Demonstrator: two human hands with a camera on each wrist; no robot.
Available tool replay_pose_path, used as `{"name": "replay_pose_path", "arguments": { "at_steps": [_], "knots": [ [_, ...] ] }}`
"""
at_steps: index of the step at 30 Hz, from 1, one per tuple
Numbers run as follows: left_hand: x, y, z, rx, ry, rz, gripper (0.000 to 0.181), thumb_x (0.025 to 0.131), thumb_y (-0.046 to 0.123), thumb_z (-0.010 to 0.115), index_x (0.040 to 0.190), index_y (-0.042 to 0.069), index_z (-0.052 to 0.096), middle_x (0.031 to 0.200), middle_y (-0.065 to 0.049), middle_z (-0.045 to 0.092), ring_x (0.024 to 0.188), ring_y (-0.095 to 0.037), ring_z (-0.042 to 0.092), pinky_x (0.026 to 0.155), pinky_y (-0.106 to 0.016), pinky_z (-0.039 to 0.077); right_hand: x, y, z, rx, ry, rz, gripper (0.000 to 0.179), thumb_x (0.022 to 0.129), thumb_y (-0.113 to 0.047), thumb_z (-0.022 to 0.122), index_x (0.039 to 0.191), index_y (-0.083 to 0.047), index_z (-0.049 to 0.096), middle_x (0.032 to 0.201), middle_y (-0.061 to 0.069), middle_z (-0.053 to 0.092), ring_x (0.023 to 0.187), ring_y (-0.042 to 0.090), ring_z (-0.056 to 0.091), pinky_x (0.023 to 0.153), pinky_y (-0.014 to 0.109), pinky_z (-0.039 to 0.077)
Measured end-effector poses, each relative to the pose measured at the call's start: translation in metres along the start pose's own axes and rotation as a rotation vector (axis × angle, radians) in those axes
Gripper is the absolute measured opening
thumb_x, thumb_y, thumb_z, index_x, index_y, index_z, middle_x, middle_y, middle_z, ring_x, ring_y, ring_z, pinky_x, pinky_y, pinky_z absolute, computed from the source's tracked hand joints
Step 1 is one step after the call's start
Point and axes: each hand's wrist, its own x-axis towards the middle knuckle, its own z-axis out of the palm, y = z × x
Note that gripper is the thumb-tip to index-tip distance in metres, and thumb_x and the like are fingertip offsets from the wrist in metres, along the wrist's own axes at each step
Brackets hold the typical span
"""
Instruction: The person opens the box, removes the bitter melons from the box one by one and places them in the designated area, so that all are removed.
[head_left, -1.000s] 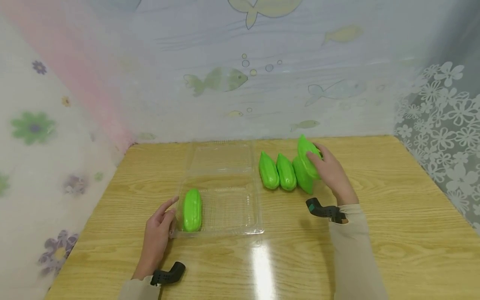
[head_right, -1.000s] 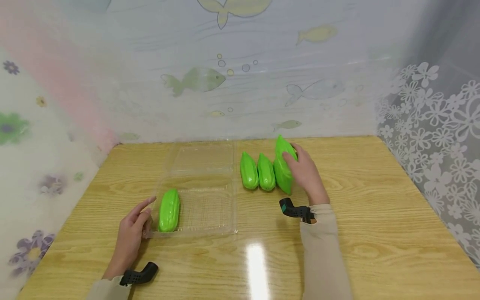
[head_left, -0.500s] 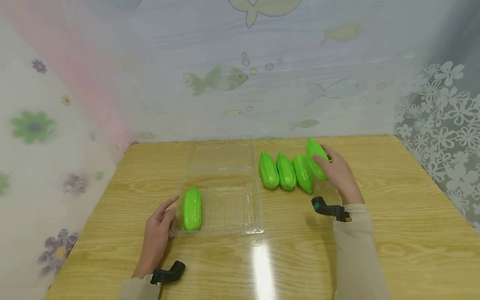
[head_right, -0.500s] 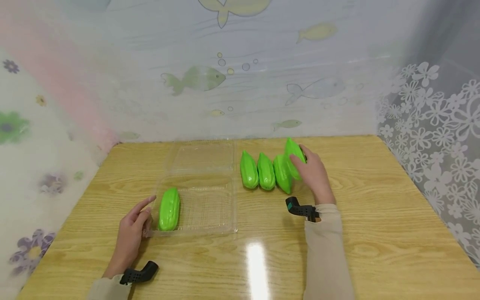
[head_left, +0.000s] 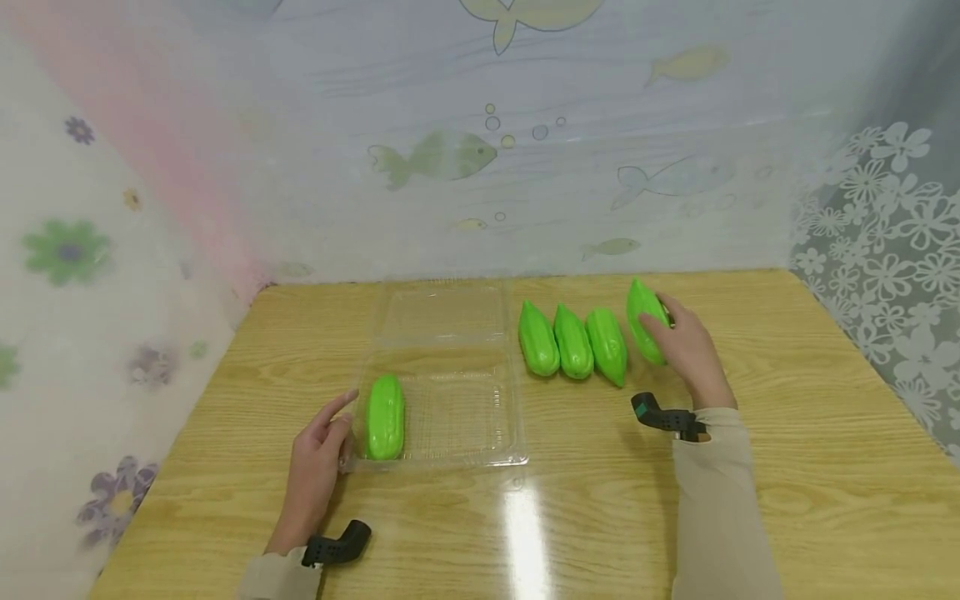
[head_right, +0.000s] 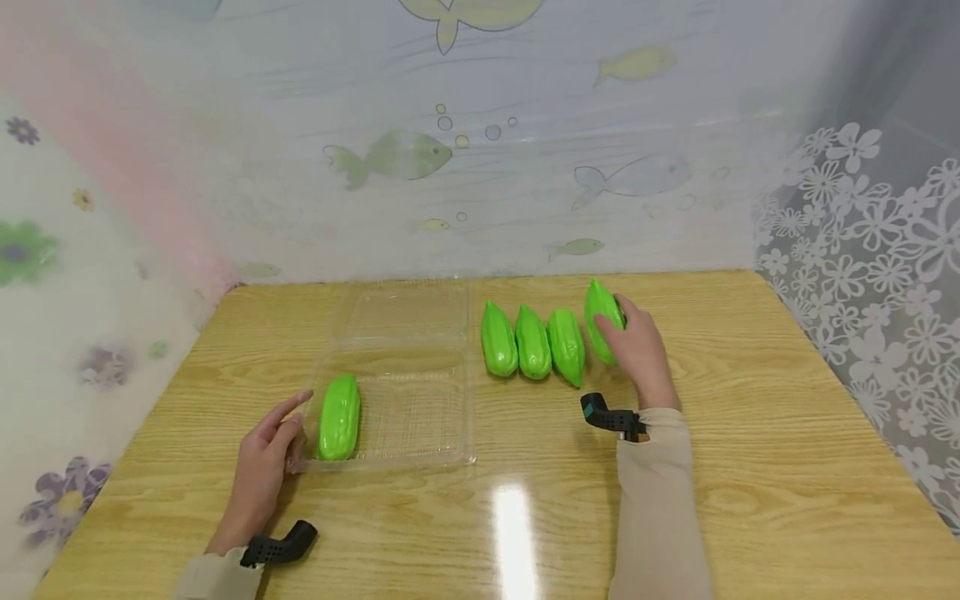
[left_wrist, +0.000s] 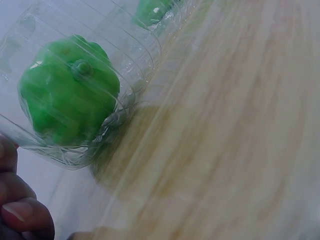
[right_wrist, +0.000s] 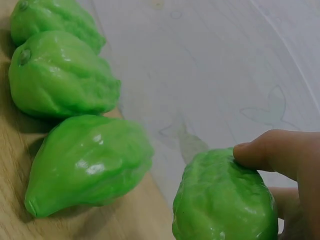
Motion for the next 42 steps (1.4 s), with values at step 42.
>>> {"name": "replay_pose_path", "arguments": {
  "at_steps": [42],
  "knots": [
    [-0.032,0.035,0.001,0.015,0.019,0.007,0.033,0.096,0.021,0.044,0.127,0.012,0.050,0.052,-0.003,0.039,0.043,-0.011,0.035,0.041,-0.032,0.035,-0.002,0.024,0.007,0.035,-0.150,0.067,0.064,0.094,-0.038,0.032,0.144,-0.007,0.005,0.139,0.029,0.019,0.124,0.046,0.021,0.095,0.059,0.022]
  ]
}}
